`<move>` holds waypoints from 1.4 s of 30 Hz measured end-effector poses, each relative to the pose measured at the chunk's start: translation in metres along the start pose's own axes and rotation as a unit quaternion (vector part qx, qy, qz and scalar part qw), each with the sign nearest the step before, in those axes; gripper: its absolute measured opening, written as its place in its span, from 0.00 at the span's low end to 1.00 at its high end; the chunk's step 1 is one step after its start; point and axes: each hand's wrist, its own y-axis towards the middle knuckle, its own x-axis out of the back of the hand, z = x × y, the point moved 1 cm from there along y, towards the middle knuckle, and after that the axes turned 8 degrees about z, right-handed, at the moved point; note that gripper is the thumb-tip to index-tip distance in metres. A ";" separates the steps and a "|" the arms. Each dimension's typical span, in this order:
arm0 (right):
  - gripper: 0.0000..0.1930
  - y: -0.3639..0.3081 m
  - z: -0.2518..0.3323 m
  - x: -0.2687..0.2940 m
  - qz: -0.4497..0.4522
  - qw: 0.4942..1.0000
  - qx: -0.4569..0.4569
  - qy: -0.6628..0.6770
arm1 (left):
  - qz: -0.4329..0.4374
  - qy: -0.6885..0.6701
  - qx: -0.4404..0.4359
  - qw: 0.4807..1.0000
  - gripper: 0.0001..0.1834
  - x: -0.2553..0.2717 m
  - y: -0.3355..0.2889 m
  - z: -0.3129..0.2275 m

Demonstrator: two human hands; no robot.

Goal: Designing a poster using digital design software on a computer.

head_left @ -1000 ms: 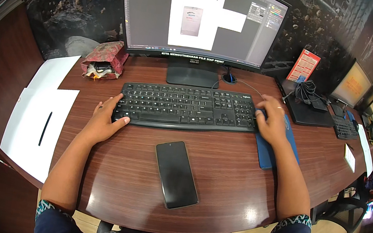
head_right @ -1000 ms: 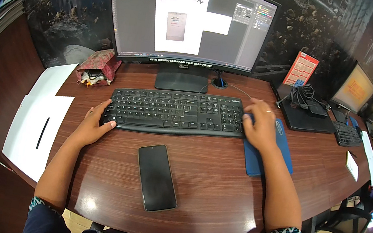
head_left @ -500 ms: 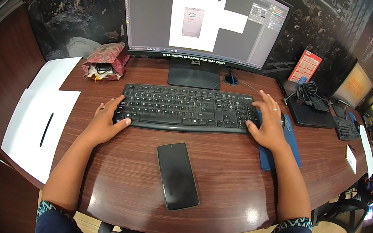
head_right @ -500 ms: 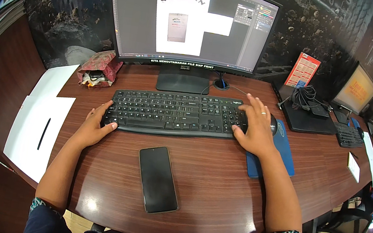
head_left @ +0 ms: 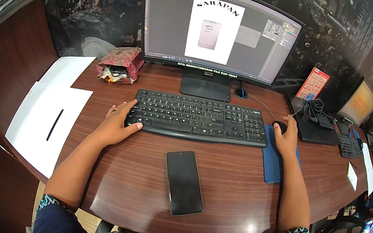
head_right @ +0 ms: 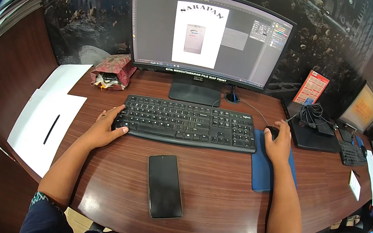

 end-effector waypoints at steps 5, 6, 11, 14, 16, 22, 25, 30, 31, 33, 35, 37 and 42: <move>0.17 0.001 0.009 -0.003 0.049 0.996 0.004 0.069 | -0.002 0.007 0.006 1.000 0.45 0.003 -0.007 0.004; 0.15 0.002 0.005 -0.002 0.076 0.993 0.022 0.092 | 0.006 0.001 -0.003 1.000 0.46 0.005 -0.007 0.001; 0.13 -0.004 -0.001 0.002 0.067 0.994 0.027 0.077 | -0.006 0.017 -0.004 1.000 0.45 -0.002 -0.002 -0.004; 0.13 -0.001 0.010 0.000 0.080 0.993 0.015 0.088 | 0.013 0.015 0.010 1.000 0.46 0.001 -0.006 0.000; 0.13 0.001 0.010 0.000 0.084 0.992 0.023 0.092 | 0.000 0.020 0.001 1.000 0.48 0.000 -0.006 0.003; 0.13 0.000 0.014 0.000 0.084 0.992 0.014 0.088 | 0.007 0.020 0.012 1.000 0.48 0.000 -0.004 0.002; 0.13 0.000 0.016 0.001 0.084 0.993 0.009 0.086 | 0.017 0.013 0.020 1.000 0.46 0.003 -0.005 -0.003; 0.13 0.000 0.012 0.000 0.087 0.992 0.021 0.093 | 0.016 0.013 0.016 1.000 0.46 0.002 -0.005 -0.002; 0.13 0.000 0.011 0.000 0.086 0.992 0.026 0.094 | 0.017 0.016 0.018 1.000 0.46 0.002 -0.005 -0.002; 0.13 0.000 0.010 0.000 0.085 0.992 0.030 0.093 | 0.017 0.016 0.018 1.000 0.47 0.002 -0.005 -0.001; 0.13 0.000 0.007 0.000 0.090 0.991 0.029 0.097 | 0.017 0.016 0.015 1.000 0.47 0.001 -0.004 0.000; 0.13 -0.001 0.011 0.001 0.086 0.992 0.022 0.094 | 0.017 0.020 0.018 0.999 0.47 0.001 -0.005 -0.001; 0.13 -0.002 0.016 0.004 0.075 0.994 0.012 0.081 | 0.014 0.009 0.005 1.000 0.47 0.001 -0.005 -0.001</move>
